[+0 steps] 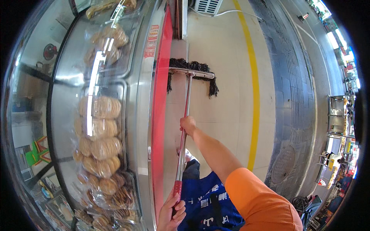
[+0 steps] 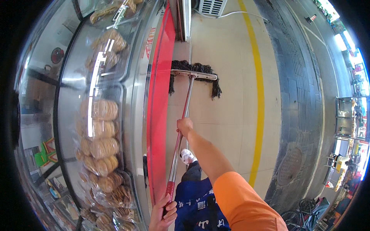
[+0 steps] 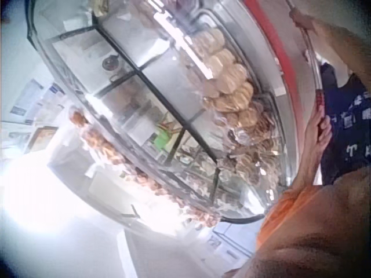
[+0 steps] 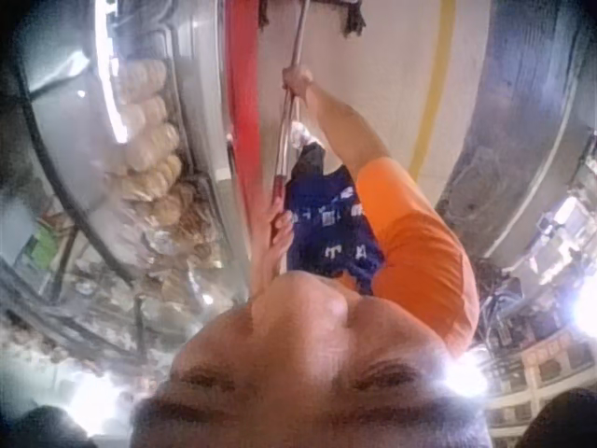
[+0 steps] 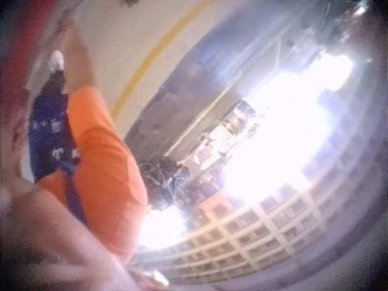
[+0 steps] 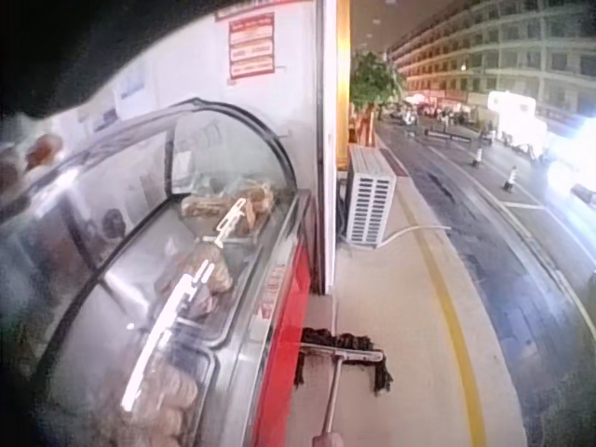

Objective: The person mops a tiled floor in a commercial space using a flat mop with a long handle. They systematically clean the area around a stainless steel display counter, a standing fan, and stacked colorful chairs, moving the mop back and forth to cover the surface.

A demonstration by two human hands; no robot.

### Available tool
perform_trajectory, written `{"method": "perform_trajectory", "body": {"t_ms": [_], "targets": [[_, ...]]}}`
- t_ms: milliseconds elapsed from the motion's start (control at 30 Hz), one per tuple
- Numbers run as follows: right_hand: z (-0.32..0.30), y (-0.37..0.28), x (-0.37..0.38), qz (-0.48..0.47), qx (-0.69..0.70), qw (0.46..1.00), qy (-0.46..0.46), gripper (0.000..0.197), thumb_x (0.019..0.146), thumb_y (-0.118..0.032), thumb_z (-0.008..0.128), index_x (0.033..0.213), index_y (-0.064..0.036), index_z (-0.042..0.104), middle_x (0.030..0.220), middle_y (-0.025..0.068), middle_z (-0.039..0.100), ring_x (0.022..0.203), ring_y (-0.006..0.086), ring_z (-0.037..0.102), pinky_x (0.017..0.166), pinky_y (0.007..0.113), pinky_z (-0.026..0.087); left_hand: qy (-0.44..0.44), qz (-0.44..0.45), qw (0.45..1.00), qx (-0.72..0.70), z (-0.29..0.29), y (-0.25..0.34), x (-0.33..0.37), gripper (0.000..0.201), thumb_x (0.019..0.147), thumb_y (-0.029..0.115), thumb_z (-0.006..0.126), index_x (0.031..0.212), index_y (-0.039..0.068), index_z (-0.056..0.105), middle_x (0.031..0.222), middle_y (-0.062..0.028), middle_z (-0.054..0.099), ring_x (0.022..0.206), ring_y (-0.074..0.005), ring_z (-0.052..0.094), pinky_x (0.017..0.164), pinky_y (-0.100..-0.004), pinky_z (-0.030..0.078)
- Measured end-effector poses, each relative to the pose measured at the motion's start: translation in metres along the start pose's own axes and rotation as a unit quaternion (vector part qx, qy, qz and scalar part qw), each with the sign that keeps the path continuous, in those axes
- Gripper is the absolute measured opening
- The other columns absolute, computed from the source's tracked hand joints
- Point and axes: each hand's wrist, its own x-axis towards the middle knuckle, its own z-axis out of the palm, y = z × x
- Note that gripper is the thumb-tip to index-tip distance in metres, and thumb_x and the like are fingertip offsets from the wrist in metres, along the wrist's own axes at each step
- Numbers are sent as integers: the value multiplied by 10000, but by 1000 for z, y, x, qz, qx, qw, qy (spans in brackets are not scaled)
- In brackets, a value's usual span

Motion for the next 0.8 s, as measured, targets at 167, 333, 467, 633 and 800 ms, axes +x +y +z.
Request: {"method": "perform_trajectory", "body": {"t_ms": [167,333,467,633,800], "targets": [[-13,-38,51,-74,-124,989,-19,163,868,-84,550,780,-6,663,665,100,661,533,213,659,452,357,526,-27,-2,999,-23,55,13,22,477,1000,170,504,1446,254,358,623,0,361,410,-70,305,349,-194,267],[-60,-135,148,-162,-358,918,-47,172,887,-98,556,846,-47,716,732,81,721,606,175,702,519,328,558,-62,9,997,-41,143,28,97,366,1003,188,506,1355,274,451,620,-1,391,378,-71,295,319,-204,256],[-83,-185,154,-53,-247,968,-6,189,875,-158,566,857,-48,718,747,97,723,625,208,710,566,372,576,-83,22,993,-80,193,16,136,419,998,182,519,1390,294,423,622,8,394,385,-67,296,322,-200,255],[-123,-192,149,-178,-515,838,-22,228,863,-211,574,899,-51,733,820,108,731,755,259,722,663,434,578,-90,41,991,-92,210,-23,146,477,1005,206,510,1450,294,361,630,11,392,389,-64,305,333,-201,277],[-109,-125,48,-325,-760,541,-155,256,820,-225,617,964,-53,741,1033,121,713,940,312,697,744,381,576,24,49,988,-142,203,-92,56,507,999,243,515,1473,282,339,616,28,385,369,-63,280,319,-194,227]]}}
